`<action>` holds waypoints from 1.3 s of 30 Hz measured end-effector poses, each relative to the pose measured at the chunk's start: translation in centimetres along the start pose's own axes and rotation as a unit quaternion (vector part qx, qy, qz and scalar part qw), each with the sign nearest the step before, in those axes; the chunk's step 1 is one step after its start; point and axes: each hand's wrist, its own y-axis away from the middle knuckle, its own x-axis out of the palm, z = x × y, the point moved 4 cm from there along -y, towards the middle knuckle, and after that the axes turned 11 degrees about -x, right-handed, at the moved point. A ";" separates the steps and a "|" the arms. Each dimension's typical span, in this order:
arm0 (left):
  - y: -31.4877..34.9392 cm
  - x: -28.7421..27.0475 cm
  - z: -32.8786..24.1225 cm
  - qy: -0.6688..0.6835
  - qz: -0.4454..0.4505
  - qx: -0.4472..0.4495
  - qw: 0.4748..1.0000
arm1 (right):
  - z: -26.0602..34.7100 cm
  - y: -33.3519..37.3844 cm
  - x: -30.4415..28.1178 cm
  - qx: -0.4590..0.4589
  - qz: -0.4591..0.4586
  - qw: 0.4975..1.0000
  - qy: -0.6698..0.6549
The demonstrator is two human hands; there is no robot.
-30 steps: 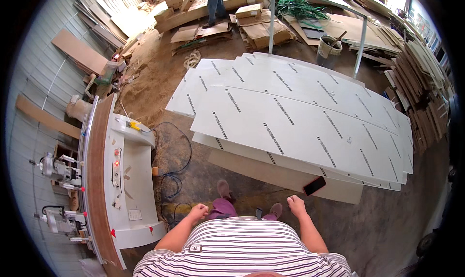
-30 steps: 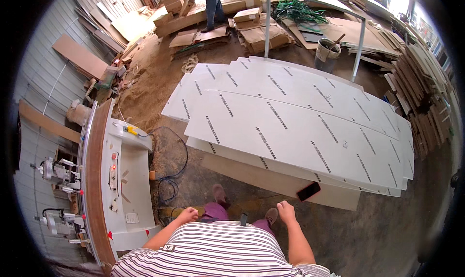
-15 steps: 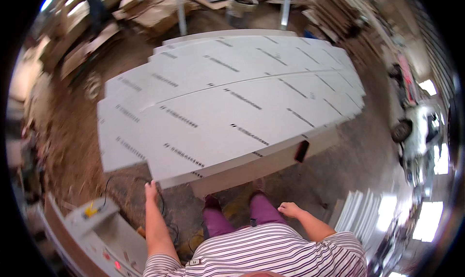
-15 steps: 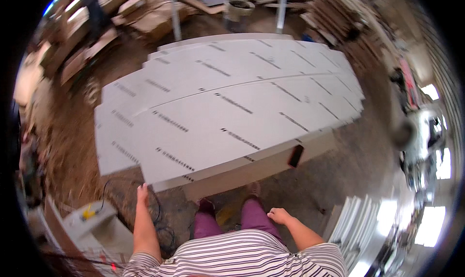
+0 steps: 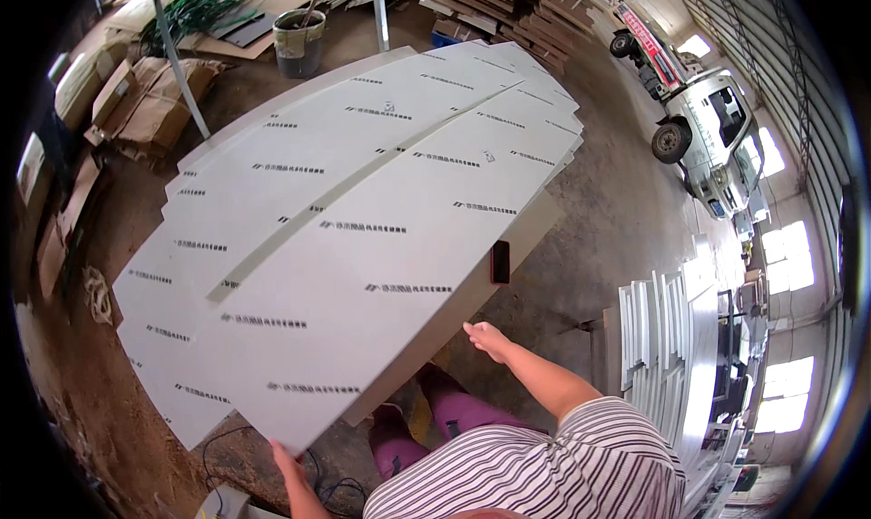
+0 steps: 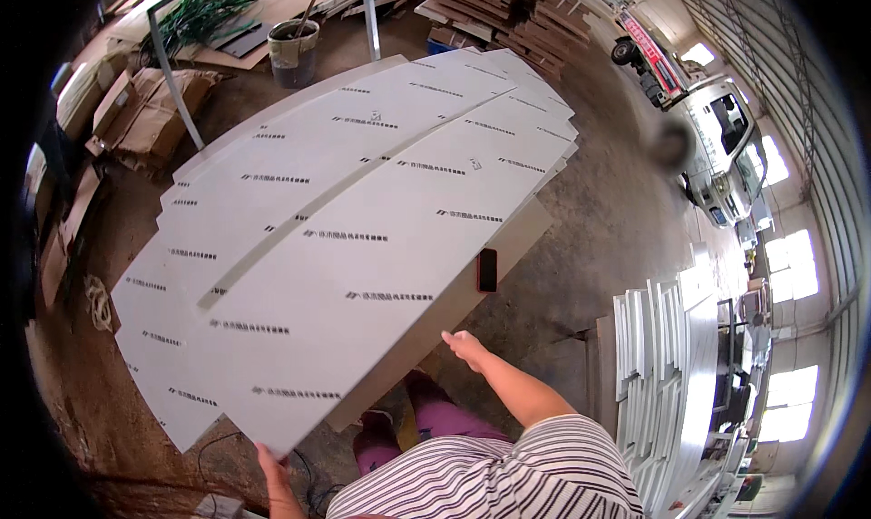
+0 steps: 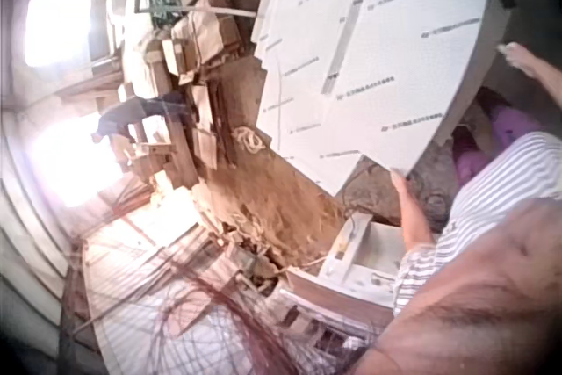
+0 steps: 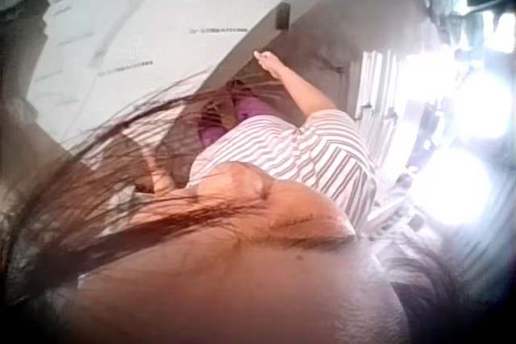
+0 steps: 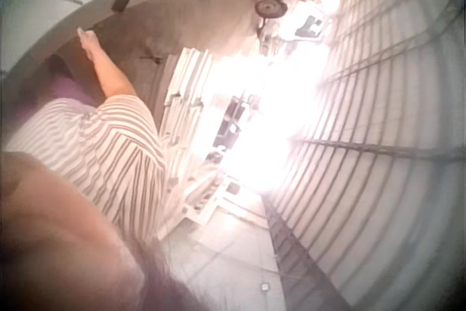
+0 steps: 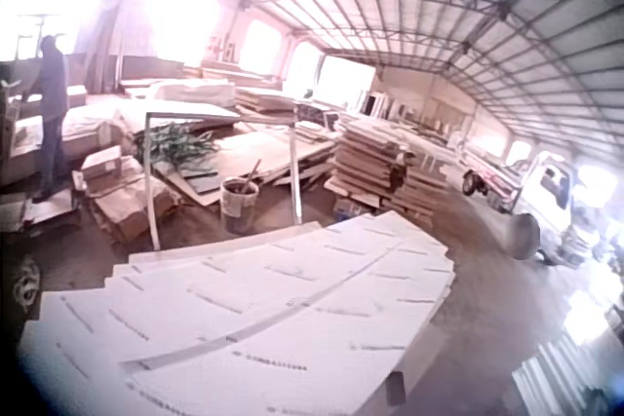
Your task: The person repeatedly picks up large white panels, places them on a cutting machine, and uses a yellow-handled tool to guide or cut along the edge. After each cut, the person removes the panel and stacks it with others. The process is repeated multiple times throughout the clip.
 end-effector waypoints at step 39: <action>26.5 32.8 -24.0 -0.735 -0.210 0.512 0.391 | 13.5 -6.6 5.0 -0.428 0.016 0.864 0.264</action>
